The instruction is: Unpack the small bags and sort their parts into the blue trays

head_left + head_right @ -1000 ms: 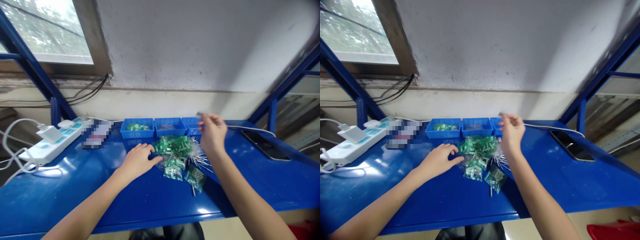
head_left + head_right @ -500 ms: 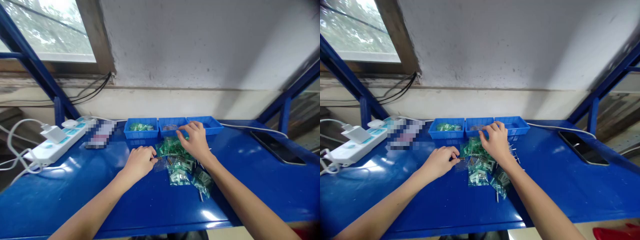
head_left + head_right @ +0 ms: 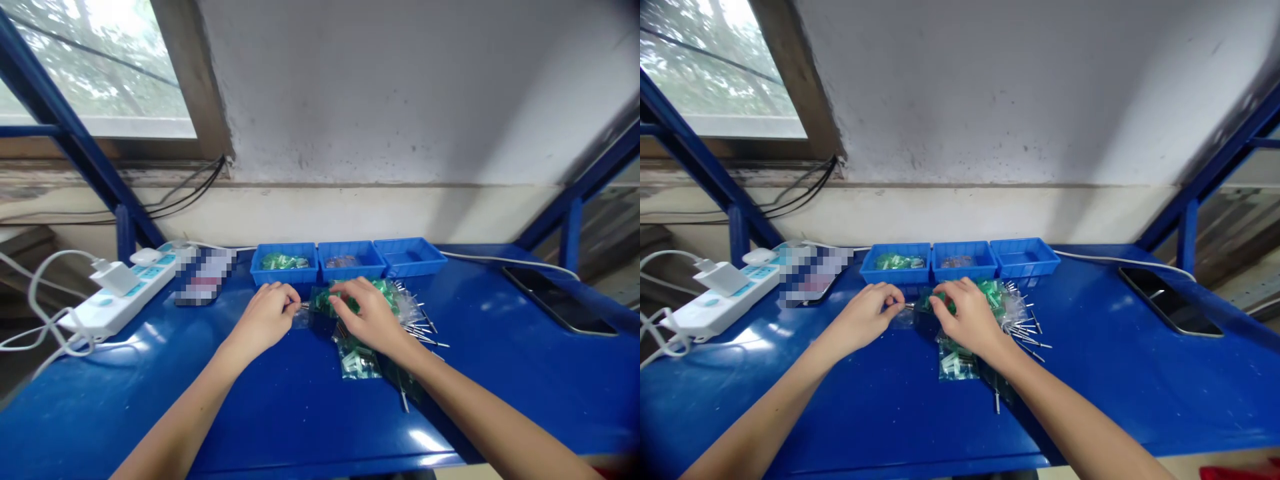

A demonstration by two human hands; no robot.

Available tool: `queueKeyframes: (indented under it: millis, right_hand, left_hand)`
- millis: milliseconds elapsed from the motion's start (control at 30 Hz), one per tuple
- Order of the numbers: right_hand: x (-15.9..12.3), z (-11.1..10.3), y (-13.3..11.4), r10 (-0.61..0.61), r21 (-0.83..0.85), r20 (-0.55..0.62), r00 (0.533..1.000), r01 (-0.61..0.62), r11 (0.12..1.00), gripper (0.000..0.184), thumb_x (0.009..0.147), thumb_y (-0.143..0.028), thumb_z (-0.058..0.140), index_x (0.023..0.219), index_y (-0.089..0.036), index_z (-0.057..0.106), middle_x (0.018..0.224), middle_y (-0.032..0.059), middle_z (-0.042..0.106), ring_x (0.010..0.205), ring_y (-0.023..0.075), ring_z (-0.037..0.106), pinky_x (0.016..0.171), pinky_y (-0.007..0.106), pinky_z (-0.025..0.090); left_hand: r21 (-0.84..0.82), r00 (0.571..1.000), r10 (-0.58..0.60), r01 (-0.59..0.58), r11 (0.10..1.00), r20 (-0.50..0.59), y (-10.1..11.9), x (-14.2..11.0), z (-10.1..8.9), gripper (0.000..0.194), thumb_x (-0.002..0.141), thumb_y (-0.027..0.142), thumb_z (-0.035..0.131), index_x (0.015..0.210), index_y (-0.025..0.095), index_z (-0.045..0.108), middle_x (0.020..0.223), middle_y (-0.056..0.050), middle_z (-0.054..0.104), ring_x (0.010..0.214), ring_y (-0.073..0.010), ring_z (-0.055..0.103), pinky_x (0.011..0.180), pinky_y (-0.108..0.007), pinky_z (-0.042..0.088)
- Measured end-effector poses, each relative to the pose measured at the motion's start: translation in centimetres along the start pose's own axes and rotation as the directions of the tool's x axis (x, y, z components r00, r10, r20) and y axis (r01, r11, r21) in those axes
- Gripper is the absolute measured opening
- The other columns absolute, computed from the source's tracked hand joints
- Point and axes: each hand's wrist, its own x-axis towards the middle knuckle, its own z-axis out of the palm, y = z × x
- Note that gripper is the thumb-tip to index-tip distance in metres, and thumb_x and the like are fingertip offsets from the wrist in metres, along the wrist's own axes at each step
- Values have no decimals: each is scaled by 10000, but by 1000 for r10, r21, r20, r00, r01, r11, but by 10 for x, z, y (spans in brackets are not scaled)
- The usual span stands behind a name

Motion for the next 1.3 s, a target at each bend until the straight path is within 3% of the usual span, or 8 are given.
queueKeyframes:
  millis: [200, 400, 667, 800, 967, 1133, 1200, 1300]
  right_hand:
    - [-4, 11, -8, 159, 305, 158, 975, -201, 931, 284, 845, -321, 510, 1089, -179, 544, 598, -41, 514, 525, 113, 472, 530, 239, 368]
    - [-2, 9, -4, 258, 527, 168, 951, -308, 792, 213, 826, -371, 509, 748, -177, 546, 546, -55, 424, 478, 86, 379, 480, 217, 310]
    - [0, 5, -3, 298, 520, 177, 938, -346, 781, 214, 798, -362, 532, 730, -165, 580, 513, -57, 412, 453, 79, 353, 449, 210, 280]
    - [-1, 8, -2, 305, 513, 165, 938, -346, 786, 182, 795, -345, 542, 758, -174, 592, 471, -68, 415, 419, 78, 371, 435, 207, 286]
    - [-1, 5, -8, 348, 653, 220, 912, -402, 642, 256, 819, -412, 529, 713, -178, 535, 560, -7, 597, 475, 99, 514, 474, 213, 386]
    - [0, 1, -10, 345, 712, 18, 938, -254, 655, 246, 775, -384, 598, 688, -187, 477, 619, -8, 593, 544, 100, 533, 527, 228, 411]
    - [0, 3, -9, 325, 710, -51, 944, -195, 676, 199, 763, -330, 611, 824, -198, 475, 660, -22, 591, 550, 99, 533, 526, 229, 408]
    - [0, 5, -7, 313, 672, -103, 944, -166, 721, 392, 764, -272, 598, 1094, -214, 394, 711, -23, 628, 560, 110, 551, 546, 244, 428]
  left_hand:
    - [-362, 995, 41, -71, 930, -91, 3, 1, -4, 102, 819, 256, 477, 808, 185, 550, 791, -18, 578, 747, -168, 540, 699, -300, 410]
    - [-706, 997, -13, -43, 707, -73, 19, -2, -1, 222, 781, 307, 577, 962, 178, 576, 816, -16, 616, 772, -153, 578, 724, -280, 441]
    - [-480, 999, 38, -21, 877, 25, 16, -2, -5, 188, 812, 336, 529, 814, 184, 641, 727, -5, 640, 651, -138, 546, 619, -250, 405]
    - [-443, 993, 97, -60, 894, 60, 21, -3, -4, 185, 826, 317, 497, 755, 172, 587, 654, 20, 571, 590, -110, 480, 559, -224, 362]
    - [-460, 988, 154, -128, 879, 19, 25, -6, -1, 177, 845, 305, 485, 754, 176, 564, 681, 24, 561, 610, -106, 473, 569, -224, 350]
    - [-698, 1000, 0, 1, 716, 1, 22, -4, 8, 250, 866, 402, 472, 919, 179, 572, 755, 0, 573, 675, -120, 514, 642, -242, 405]
    - [-789, 997, -56, 77, 610, 54, 22, -2, 10, 299, 871, 440, 459, 919, 165, 568, 760, -11, 574, 657, -116, 517, 619, -236, 406]
    - [-881, 994, -54, 111, 460, 97, 21, 0, 11, 297, 824, 437, 550, 862, 144, 573, 738, -17, 574, 637, -106, 519, 596, -220, 394]
